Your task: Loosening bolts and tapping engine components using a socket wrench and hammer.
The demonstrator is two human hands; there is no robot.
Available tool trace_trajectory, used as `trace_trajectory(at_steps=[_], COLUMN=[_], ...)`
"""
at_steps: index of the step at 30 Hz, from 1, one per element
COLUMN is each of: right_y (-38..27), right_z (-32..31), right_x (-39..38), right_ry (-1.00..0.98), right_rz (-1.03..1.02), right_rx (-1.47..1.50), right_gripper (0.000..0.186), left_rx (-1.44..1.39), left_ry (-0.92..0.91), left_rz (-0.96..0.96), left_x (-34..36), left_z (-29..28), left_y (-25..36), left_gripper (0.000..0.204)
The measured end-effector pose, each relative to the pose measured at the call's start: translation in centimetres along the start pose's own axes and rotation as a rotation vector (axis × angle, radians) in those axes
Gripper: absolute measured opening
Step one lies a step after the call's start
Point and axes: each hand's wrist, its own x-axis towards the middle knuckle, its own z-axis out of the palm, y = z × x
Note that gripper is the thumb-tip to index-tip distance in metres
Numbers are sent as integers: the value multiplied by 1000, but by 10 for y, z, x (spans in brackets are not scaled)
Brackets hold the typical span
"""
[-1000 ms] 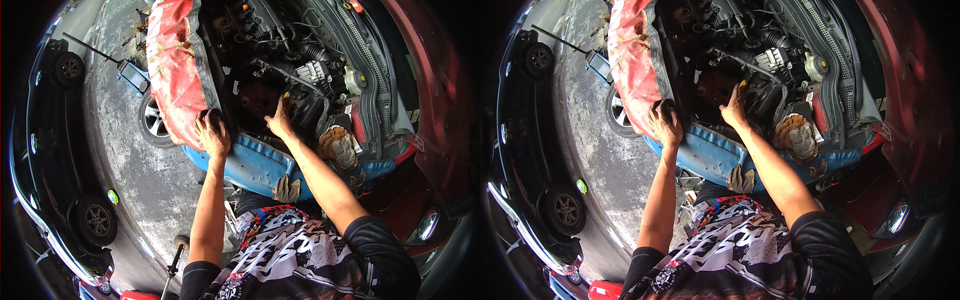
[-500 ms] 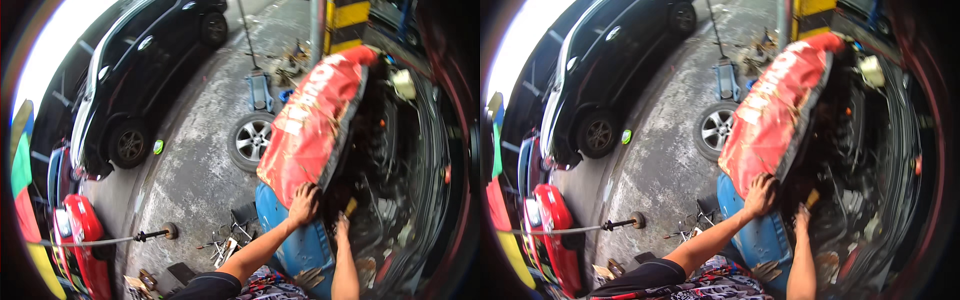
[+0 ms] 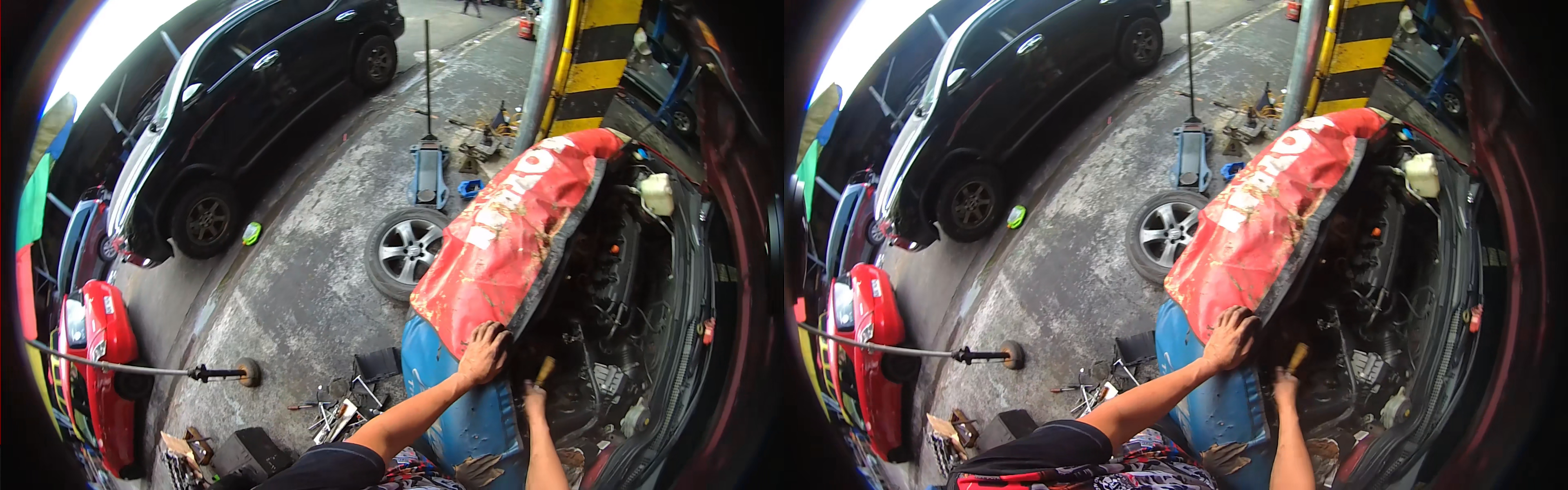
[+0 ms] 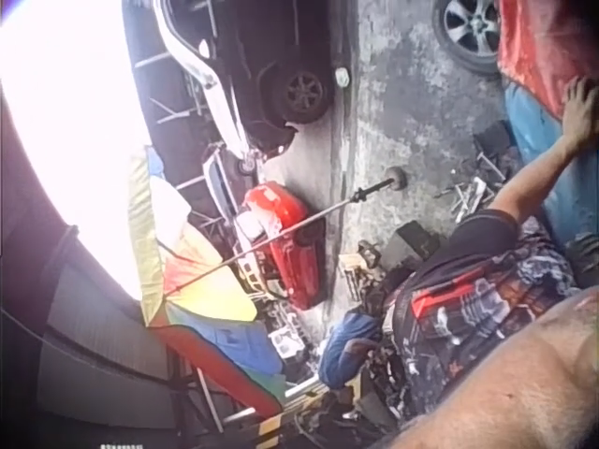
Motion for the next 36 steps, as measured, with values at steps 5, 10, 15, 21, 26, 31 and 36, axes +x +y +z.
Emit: trace_trajectory(at_steps=[5, 10, 15, 21, 26, 31, 36], right_y=[-15, -4, -2, -8, 1, -3, 2], right_z=[6, -4, -8, 0, -4, 4, 3], right_x=[8, 7, 5, 9, 6, 20, 1], right_ry=[11, 281, -31, 236, -80, 306, -8], right_rz=[-194, 186, -483, 177, -612, 311, -625], right_rx=[-68, 559, -573, 568, -476, 768, -563], right_gripper=[39, 32, 38, 23, 29, 28, 25], left_rx=[-11, -19, -22, -6, -45, -4, -8], left_ry=[41, 57, 23, 40, 51, 61, 59], left_rz=[22, 63, 43, 52, 49, 48, 37], left_x=[2, 8, 7, 5, 9, 10, 5], left_z=[5, 15, 16, 16, 9, 14, 9], left_y=[2, 10, 9, 5, 12, 12, 8], left_gripper=[44, 42, 44, 44, 41, 43, 43])
